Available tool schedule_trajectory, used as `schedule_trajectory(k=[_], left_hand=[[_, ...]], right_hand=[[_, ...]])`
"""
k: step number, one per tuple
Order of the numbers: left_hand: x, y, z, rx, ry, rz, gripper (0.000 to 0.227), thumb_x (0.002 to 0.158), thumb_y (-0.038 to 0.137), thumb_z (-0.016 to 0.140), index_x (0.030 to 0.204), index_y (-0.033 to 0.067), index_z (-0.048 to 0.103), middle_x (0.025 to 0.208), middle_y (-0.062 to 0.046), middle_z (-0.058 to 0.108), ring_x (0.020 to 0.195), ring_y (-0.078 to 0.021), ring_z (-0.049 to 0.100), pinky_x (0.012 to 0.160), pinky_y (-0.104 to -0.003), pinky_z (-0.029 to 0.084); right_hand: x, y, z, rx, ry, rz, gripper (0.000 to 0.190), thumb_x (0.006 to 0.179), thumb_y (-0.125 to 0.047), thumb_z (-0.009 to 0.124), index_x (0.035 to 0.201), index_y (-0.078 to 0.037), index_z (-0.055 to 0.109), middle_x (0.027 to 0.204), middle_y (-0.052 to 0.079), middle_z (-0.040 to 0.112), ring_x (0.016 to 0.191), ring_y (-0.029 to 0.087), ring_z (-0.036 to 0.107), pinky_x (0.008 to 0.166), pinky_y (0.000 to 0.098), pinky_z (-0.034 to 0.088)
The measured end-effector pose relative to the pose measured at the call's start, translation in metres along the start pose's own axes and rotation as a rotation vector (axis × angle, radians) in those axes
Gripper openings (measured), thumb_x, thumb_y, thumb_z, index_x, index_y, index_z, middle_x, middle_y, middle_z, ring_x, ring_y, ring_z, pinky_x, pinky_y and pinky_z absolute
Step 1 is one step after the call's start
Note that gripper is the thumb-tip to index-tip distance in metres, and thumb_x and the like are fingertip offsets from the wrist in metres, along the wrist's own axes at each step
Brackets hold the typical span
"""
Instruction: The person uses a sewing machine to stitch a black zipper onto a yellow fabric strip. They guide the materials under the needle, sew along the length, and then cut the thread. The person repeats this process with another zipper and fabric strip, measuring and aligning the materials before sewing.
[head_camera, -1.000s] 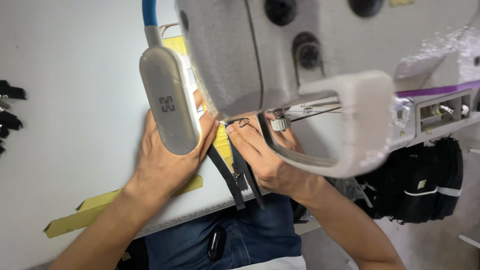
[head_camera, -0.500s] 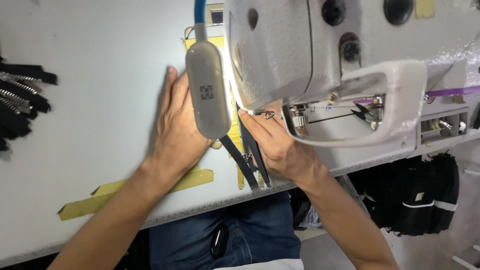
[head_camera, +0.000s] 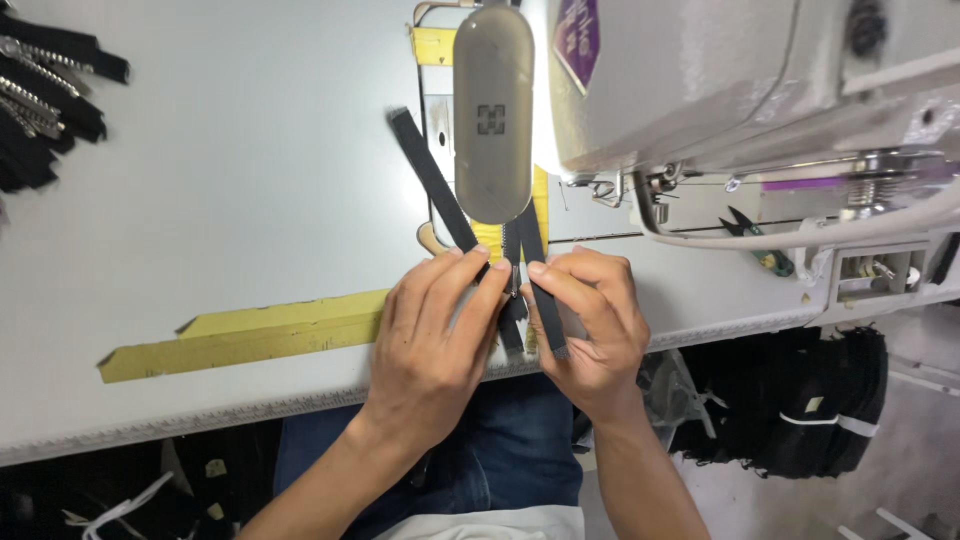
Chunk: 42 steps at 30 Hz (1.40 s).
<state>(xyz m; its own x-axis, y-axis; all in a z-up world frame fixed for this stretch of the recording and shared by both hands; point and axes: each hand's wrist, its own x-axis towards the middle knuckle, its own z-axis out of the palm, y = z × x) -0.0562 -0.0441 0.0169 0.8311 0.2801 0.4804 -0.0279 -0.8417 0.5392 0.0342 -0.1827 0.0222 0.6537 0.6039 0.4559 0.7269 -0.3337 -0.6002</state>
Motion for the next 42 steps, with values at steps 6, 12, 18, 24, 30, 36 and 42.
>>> schedule_trajectory(k=[6,12,18,24,30,36,42], left_hand=[[0.015,0.002,0.015,0.022,0.127,-0.016,0.018,0.107,0.013,0.062,0.12,0.004,0.07,0.117,-0.011,0.072,0.094,-0.0262,0.067,0.08,-0.037,0.052],[0.016,-0.001,0.022,-0.108,0.119,-0.01,0.027,0.108,0.013,0.047,0.119,0.0051,0.071,0.116,-0.011,0.071,0.093,-0.0275,0.068,0.078,-0.039,0.049],[0.013,0.004,0.02,-0.127,0.135,-0.022,0.026,0.108,0.021,0.052,0.115,0.0065,0.073,0.112,-0.009,0.07,0.085,-0.0234,0.066,0.072,-0.036,0.045],[0.008,0.008,0.02,-0.119,0.163,0.035,0.015,0.102,0.002,0.066,0.115,0.0049,0.072,0.108,-0.008,0.07,0.082,-0.0218,0.067,0.072,-0.035,0.046],[0.02,0.009,0.006,-0.006,0.1,0.191,0.015,0.102,-0.001,0.06,0.11,-0.0003,0.073,0.107,-0.012,0.068,0.078,-0.0233,0.064,0.072,-0.038,0.047],[0.02,-0.012,0.0,0.013,0.044,0.086,0.019,0.107,0.022,0.064,0.11,0.0064,0.073,0.112,-0.008,0.071,0.093,-0.0221,0.065,0.078,-0.034,0.047],[0.014,-0.028,0.006,0.145,-0.087,0.163,0.024,0.11,0.021,0.059,0.11,0.0015,0.073,0.118,-0.014,0.071,0.111,-0.0285,0.064,0.094,-0.039,0.052]], right_hand=[[-0.001,-0.01,-0.005,-0.207,0.032,-0.132,0.011,0.097,-0.005,0.07,0.108,-0.007,0.067,0.096,0.008,0.065,0.086,0.024,0.068,0.095,0.0479,0.056],[-0.001,-0.021,-0.016,-0.32,-0.068,-0.189,0.032,0.093,0.008,0.049,0.111,-0.009,0.068,0.102,0.007,0.063,0.093,0.024,0.069,0.099,0.0462,0.053],[0.0,-0.024,-0.022,-0.196,-0.071,-0.178,0.017,0.098,-0.003,0.066,0.113,-0.011,0.063,0.099,0.005,0.065,0.087,0.021,0.071,0.1,0.0451,0.054],[0.01,-0.008,-0.03,-0.329,-0.104,-0.074,0.032,0.1,0.003,0.075,0.128,0.004,0.061,0.106,0.013,0.064,0.086,0.029,0.063,0.081,0.0411,0.052],[0.032,0.003,-0.01,-0.269,-0.054,-0.211,0.016,0.101,0.002,0.063,0.112,0.004,0.074,0.115,0.018,0.068,0.1,0.034,0.071,0.094,0.0404,0.053],[0.023,0.007,0.007,-0.074,0.033,-0.044,0.013,0.092,0.014,0.073,0.104,0.01,0.07,0.106,0.024,0.073,0.098,0.037,0.069,0.093,0.0424,0.06],[0.012,0.006,0.015,-0.155,-0.078,-0.069,0.013,0.096,0.007,0.067,0.108,0.008,0.072,0.106,0.021,0.072,0.102,0.038,0.065,0.095,0.0425,0.054]])
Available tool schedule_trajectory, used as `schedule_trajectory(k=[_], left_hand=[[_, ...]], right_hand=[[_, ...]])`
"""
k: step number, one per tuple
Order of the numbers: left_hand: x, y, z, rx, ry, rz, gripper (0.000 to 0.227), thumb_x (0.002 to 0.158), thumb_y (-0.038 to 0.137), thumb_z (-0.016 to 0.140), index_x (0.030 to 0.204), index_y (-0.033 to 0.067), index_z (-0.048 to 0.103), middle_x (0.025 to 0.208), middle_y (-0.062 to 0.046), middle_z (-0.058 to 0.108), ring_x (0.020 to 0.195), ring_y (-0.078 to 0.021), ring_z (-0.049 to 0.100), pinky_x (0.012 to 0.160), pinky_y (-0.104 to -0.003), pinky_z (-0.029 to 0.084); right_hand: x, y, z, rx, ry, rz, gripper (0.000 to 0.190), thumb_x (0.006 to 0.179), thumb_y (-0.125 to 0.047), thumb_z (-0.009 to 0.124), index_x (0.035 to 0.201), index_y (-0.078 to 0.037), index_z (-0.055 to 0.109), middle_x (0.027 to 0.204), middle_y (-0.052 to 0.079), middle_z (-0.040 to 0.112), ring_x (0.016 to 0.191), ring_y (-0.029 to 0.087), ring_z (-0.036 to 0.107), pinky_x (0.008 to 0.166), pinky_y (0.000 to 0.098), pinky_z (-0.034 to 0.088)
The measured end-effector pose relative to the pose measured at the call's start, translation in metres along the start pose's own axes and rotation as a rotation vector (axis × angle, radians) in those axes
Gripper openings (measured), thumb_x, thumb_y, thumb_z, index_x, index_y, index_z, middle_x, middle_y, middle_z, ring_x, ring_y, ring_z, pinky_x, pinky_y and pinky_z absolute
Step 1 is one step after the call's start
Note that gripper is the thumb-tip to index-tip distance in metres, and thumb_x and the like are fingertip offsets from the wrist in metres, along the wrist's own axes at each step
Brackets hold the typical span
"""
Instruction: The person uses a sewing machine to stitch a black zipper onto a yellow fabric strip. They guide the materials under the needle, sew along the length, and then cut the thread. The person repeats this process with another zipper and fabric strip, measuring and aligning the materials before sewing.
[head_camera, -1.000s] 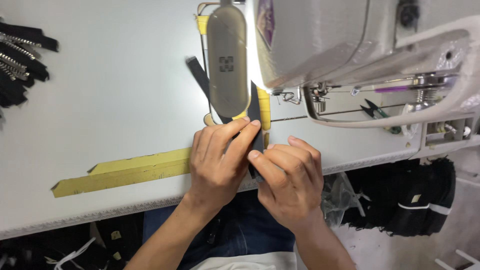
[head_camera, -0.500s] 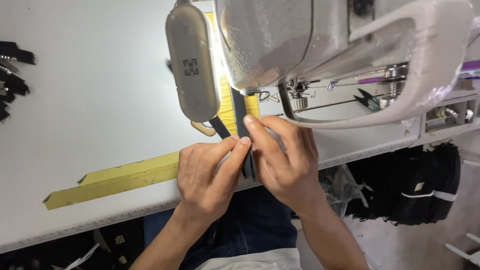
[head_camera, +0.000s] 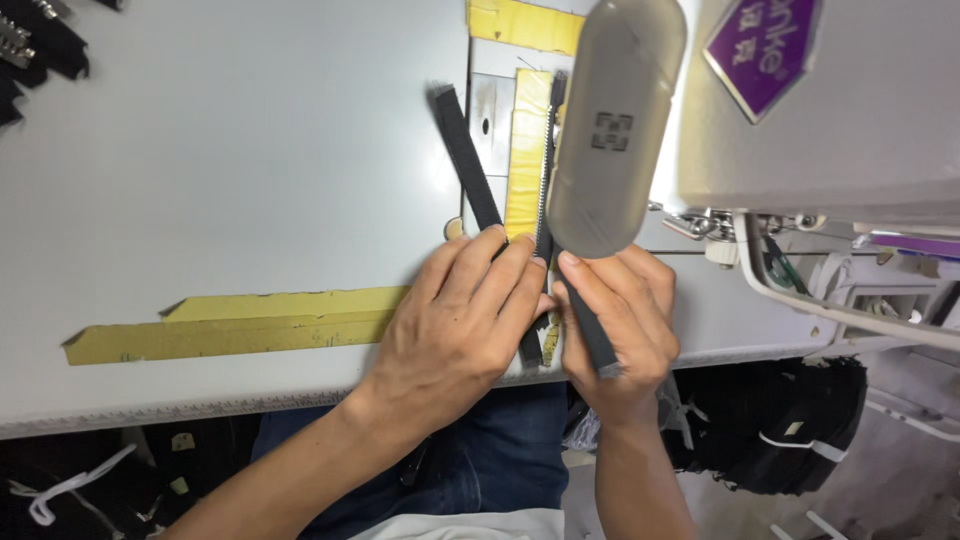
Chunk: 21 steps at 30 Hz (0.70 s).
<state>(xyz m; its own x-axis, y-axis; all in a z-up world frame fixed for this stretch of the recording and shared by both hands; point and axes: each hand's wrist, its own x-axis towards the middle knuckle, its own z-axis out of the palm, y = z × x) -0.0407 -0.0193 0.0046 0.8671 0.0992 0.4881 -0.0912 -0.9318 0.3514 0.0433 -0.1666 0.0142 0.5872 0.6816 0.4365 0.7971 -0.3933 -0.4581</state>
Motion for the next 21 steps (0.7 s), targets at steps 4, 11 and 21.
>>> schedule_trajectory(k=[4,11,21], left_hand=[[-0.005,-0.001,0.001,-0.052,0.007,-0.019,0.022,0.109,0.015,0.057,0.113,-0.0012,0.071,0.12,-0.015,0.07,0.113,-0.0296,0.062,0.097,-0.041,0.052],[-0.01,-0.004,0.001,-0.182,-0.024,-0.071,0.017,0.103,0.014,0.064,0.113,0.0023,0.071,0.12,-0.012,0.067,0.119,-0.03,0.06,0.101,-0.043,0.05],[0.026,-0.028,-0.006,-0.037,-0.024,0.054,0.017,0.103,0.003,0.053,0.111,0.0018,0.069,0.12,-0.01,0.068,0.106,-0.0259,0.063,0.082,-0.034,0.046]], right_hand=[[0.005,0.0,-0.002,-0.038,-0.11,-0.059,0.015,0.099,0.005,0.063,0.109,0.007,0.074,0.115,0.022,0.074,0.1,0.036,0.066,0.095,0.0413,0.053],[0.001,0.009,-0.003,-0.064,-0.181,-0.092,0.024,0.097,0.0,0.058,0.115,0.001,0.074,0.124,0.015,0.073,0.102,0.032,0.064,0.098,0.0418,0.046],[0.0,0.013,-0.005,-0.095,-0.165,-0.157,0.024,0.101,-0.01,0.055,0.114,0.002,0.072,0.118,0.014,0.073,0.106,0.033,0.064,0.102,0.0501,0.047]])
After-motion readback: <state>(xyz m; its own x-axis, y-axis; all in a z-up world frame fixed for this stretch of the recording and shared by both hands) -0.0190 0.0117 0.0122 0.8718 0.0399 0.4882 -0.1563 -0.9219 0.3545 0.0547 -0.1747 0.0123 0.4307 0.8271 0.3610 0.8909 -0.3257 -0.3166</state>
